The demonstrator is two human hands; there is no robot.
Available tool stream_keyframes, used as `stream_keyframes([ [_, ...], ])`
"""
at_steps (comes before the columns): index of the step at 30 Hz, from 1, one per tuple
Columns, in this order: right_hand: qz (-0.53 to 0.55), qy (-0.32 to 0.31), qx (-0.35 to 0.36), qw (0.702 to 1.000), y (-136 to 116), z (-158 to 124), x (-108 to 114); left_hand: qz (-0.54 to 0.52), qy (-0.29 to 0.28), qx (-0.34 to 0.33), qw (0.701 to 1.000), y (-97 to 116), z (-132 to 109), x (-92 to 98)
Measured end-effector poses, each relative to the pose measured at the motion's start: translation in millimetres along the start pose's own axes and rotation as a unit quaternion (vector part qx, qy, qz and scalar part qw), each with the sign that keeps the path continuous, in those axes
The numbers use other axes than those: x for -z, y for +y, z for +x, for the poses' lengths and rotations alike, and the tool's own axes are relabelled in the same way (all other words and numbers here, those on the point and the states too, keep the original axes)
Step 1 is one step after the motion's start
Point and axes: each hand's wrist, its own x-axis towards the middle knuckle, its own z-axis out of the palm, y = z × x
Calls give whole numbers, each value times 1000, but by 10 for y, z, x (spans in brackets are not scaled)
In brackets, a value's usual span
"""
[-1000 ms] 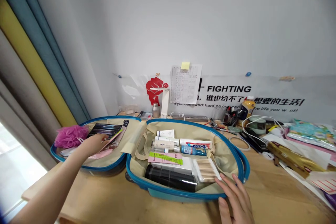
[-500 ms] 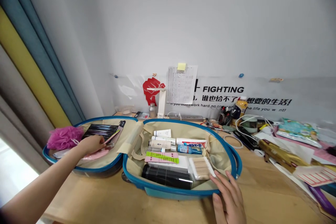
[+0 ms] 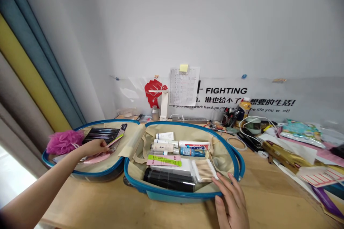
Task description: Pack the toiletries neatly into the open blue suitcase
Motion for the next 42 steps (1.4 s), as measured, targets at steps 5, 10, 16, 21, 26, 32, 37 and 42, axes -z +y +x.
stream_keyframes([
  [5,-4,5,7,1000,-23,12,17,-1,26,-5,1000,11,-57,28],
  [10,1,2,9,1000,8,-18,10,24,90,-9,996,63,-249,196],
  [16,-2,-1,11,1000,28,-19,-6,23,141,-81,986,534,-722,425],
  [21,-3,3,10,1000,0,1,-4,23,80,-247,965,1253,-1053,317],
  [26,-4,4,6,1000,-10,-3,4,82,20,-335,939,1829,-976,39],
  [32,-7,5,5,1000,-5,-10,-5,140,-17,-340,930,2159,-731,-203],
  [37,-9,3,6,1000,-32,16,8,161,-35,-335,928,2179,-660,-283],
  [42,-9,2,5,1000,-27,10,8,155,-37,-342,926,2146,-625,-297],
])
